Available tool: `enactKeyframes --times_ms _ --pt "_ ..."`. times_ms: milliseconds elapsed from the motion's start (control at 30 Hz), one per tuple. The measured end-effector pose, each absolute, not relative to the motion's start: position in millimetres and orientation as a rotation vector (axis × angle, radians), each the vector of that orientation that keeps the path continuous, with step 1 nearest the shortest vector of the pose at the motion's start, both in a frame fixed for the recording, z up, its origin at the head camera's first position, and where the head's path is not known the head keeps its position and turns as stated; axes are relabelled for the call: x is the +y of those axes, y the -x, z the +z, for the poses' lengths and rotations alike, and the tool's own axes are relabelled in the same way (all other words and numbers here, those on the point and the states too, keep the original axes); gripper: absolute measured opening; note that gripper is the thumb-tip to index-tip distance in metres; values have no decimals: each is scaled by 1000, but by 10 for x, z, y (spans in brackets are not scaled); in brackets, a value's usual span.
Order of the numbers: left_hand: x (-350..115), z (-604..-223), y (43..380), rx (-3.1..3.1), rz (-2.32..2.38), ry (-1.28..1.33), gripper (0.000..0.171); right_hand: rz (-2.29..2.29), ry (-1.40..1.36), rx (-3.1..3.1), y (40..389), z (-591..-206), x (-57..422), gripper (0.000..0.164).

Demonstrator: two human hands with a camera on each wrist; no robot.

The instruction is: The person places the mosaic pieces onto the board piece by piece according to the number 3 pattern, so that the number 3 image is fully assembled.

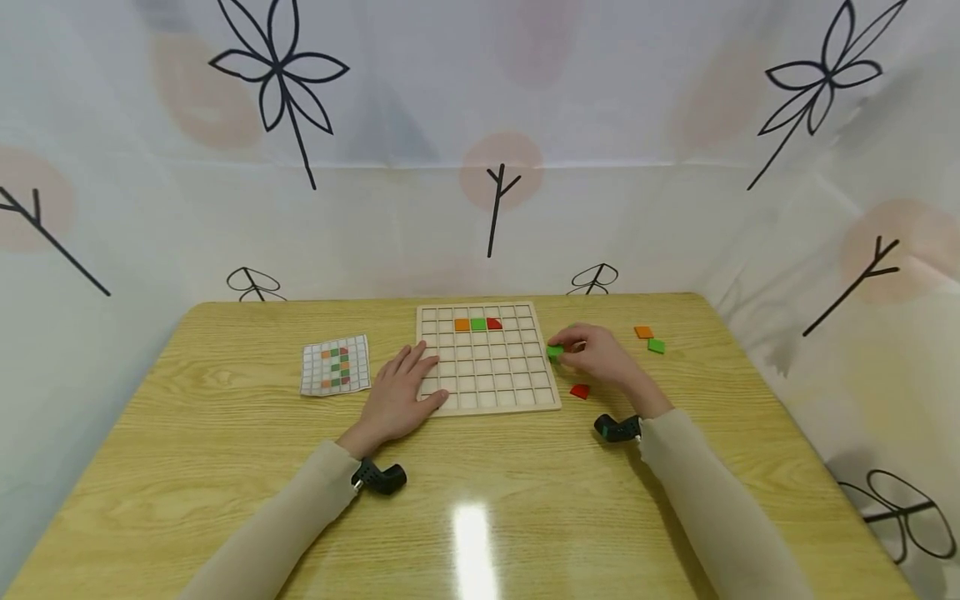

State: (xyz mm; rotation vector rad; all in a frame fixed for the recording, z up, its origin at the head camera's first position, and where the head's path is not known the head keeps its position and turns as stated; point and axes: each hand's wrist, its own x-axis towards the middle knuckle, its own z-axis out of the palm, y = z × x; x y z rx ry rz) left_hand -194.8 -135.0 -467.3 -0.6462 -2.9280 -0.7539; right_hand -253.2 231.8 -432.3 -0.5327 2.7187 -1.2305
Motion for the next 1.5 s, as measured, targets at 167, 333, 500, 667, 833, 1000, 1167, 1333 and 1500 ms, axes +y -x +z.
enactKeyframes --times_ms 167,333,500,667,833,1000,1167,1333,1500 --pt "-1358 -4679 1947 -2924 -751 644 64 -1260 530 2699 2583 -4295 2131 23" --pt "-1357 -4677 1951 -2925 -748 648 63 -1312 488 2657 2630 -4273 1969 23" --pt "-1355 -4683 1949 -2924 -745 650 64 -1332 469 2645 2693 -4295 1829 24" --pt "-1356 -4690 1947 -2921 -752 651 63 -1329 459 2676 2770 -4346 1705 23" --pt "-1356 -4666 1935 -2922 -764 649 62 -1357 456 2701 2816 -4390 1583 23" --pt "-1350 -4649 1930 -2925 -772 650 63 -1406 448 2712 2845 -4450 1484 23" --pt "-1349 -4665 1942 -2919 -778 656 63 -1456 394 2707 2846 -4528 1451 21" --pt "-1362 -4689 1947 -2927 -773 650 64 -1566 330 2664 2815 -4555 1422 21" --pt "-1361 -4683 1948 -2916 -773 658 65 -1557 339 2713 2799 -4567 1388 20"
